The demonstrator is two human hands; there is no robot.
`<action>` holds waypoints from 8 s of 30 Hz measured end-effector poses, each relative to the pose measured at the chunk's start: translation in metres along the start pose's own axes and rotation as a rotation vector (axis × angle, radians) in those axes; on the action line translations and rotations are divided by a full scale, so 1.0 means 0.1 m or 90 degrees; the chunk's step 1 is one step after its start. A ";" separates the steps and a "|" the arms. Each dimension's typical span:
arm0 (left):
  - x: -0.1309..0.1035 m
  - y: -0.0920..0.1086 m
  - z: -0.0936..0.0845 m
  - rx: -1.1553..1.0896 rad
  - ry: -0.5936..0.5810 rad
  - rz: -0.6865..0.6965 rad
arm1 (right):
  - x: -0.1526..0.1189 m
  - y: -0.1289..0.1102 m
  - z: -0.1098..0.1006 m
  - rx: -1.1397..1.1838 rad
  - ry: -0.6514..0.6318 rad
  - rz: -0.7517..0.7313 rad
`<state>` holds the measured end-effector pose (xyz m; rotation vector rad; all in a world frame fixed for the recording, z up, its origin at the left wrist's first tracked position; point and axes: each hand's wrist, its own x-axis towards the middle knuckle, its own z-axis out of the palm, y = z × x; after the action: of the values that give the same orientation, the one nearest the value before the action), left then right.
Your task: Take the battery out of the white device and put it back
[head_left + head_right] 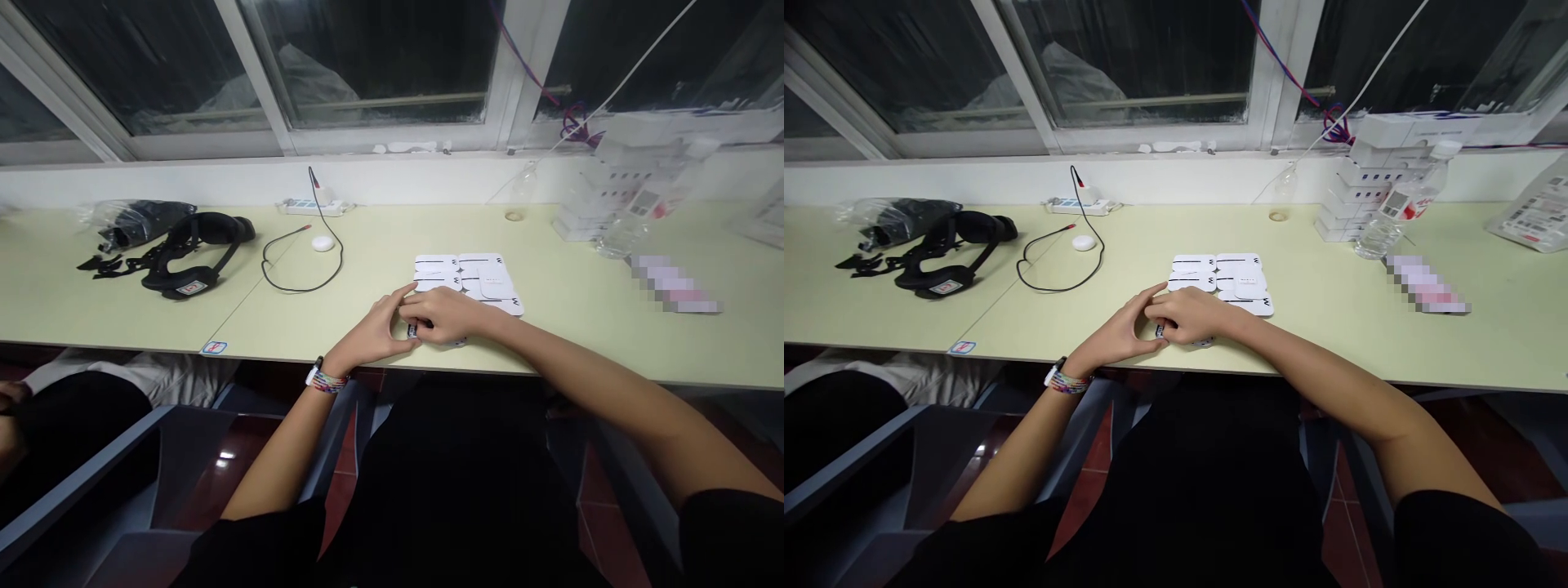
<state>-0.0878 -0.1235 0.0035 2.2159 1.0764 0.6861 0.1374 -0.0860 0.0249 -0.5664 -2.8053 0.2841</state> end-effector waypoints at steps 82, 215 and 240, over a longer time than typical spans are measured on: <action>0.02 0.02 -0.02 -0.021 -0.012 0.022 | -1.59 -0.03 -0.17 0.096 0.267 0.230; 0.03 0.05 0.00 0.064 0.021 0.119 | -0.79 -0.17 0.19 -0.021 0.202 0.022; 0.03 0.05 0.02 0.338 0.064 0.250 | -0.98 -0.21 0.21 0.004 0.342 0.160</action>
<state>-0.0819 -0.1241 0.0058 2.9281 0.9565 0.7422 0.2110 -0.1471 -0.0115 -0.8505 -2.2184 0.1566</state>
